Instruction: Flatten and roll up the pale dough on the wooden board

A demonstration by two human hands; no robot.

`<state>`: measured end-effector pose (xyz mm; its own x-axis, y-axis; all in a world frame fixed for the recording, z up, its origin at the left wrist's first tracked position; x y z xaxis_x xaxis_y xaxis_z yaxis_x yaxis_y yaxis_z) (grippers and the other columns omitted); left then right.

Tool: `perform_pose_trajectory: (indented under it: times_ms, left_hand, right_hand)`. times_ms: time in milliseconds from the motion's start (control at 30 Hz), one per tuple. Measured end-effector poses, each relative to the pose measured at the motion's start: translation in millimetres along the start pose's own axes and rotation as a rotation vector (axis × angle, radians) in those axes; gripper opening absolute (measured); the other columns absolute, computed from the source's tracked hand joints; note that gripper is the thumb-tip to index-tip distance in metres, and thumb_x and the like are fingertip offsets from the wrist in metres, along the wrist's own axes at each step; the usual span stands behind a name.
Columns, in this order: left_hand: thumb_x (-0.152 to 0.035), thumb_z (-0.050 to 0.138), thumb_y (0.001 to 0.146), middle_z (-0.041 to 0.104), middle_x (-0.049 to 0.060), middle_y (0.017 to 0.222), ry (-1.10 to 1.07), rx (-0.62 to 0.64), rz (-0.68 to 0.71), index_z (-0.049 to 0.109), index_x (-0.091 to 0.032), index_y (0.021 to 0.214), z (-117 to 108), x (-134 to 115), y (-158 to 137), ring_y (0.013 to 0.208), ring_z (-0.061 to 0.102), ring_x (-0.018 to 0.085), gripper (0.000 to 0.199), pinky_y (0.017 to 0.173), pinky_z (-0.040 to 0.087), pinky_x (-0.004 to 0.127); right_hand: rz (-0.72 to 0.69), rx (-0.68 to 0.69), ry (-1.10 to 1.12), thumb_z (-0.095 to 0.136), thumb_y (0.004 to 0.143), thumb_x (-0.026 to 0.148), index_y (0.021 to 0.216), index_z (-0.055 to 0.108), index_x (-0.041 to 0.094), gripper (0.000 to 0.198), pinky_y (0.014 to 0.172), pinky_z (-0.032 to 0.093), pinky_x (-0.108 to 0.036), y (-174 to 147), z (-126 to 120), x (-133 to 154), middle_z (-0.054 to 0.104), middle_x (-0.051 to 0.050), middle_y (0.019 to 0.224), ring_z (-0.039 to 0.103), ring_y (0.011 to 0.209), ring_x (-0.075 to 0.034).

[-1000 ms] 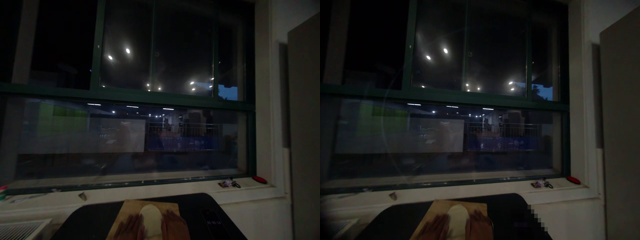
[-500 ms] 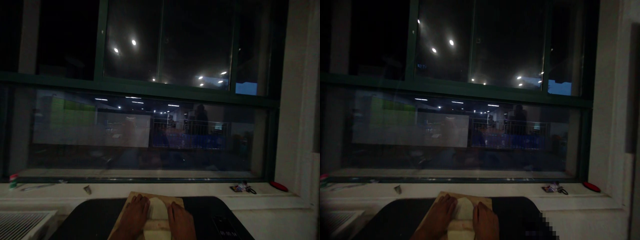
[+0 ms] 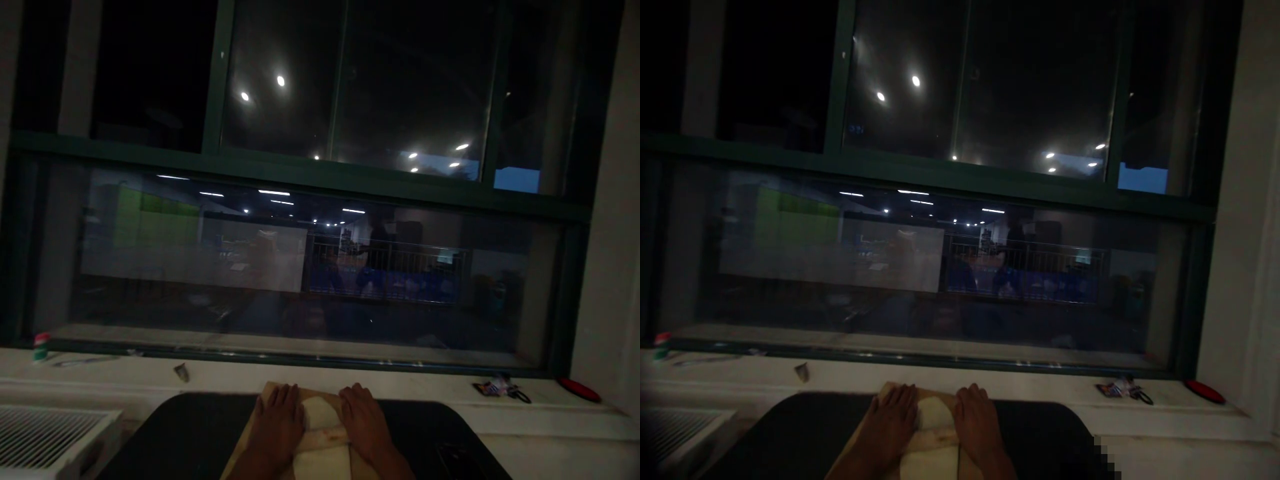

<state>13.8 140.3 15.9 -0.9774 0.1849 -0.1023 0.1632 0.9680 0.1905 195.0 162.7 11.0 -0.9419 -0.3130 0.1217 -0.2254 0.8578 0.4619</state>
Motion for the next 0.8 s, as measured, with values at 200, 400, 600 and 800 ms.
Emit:
perform_pose_trajectory:
  times_ms: [200, 400, 600, 800]
  left_hand:
    - [-0.033, 0.023, 0.094, 0.044, 0.013, 0.151, -0.015, -0.041, -0.01, 0.04, -0.013, 0.147, 2, -6, -21, 0.141, 0.035, 0.031, 0.059, 0.115, 0.023, 0.061]
    - [-0.033, 0.024, 0.095, 0.038, 0.012, 0.153, -0.045, -0.003, 0.029, 0.036, -0.011, 0.148, 4, -14, -47, 0.143, 0.031, 0.028, 0.059, 0.117, 0.027, 0.053]
    - [-0.041, 0.028, 0.097, 0.037, 0.006, 0.152, -0.114, -0.041, 0.133, 0.043, -0.019, 0.145, 11, -14, -64, 0.141, 0.034, 0.029, 0.055, 0.118, 0.03, 0.05]
    - [-0.045, 0.03, 0.099, 0.035, -0.004, 0.151, -0.166, -0.049, 0.189, 0.04, -0.035, 0.145, 36, -5, -73, 0.141, 0.035, 0.026, 0.049, 0.121, 0.026, 0.049]
  right_hand:
    - [-0.02, 0.01, 0.012, 0.029, 0.097, 0.02, 0.12, 0.067, 0.017, 0.045, 0.106, 0.039, -0.034, -25, -7, 6, 0.067, -0.008, 0.124, 0.058, 0.119, -0.021]
    - [-0.001, 0.07, -0.045, 0.028, 0.097, 0.028, 0.134, 0.058, 0.009, 0.051, 0.11, 0.039, -0.039, -51, -2, 6, 0.053, -0.013, 0.14, 0.048, 0.131, -0.026]
    - [-0.08, -0.038, 0.005, 0.037, 0.096, 0.036, 0.134, 0.059, 0.015, 0.049, 0.106, 0.045, -0.04, -71, 24, -14, 0.048, -0.011, 0.142, 0.046, 0.132, -0.027]
    - [-0.202, -0.232, 0.029, 0.035, 0.097, 0.047, 0.119, 0.07, 0.022, 0.048, 0.097, 0.052, -0.039, -89, 29, -17, 0.066, -0.011, 0.125, 0.06, 0.118, -0.028]
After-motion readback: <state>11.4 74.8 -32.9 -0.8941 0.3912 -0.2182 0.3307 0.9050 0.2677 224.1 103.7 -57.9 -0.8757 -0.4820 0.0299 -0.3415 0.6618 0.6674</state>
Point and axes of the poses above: each hand's wrist, its own y-axis towards the middle knuckle, its own z-axis out of the palm, x = y × z, the point moved 8 cm from there along y, towards the middle knuckle
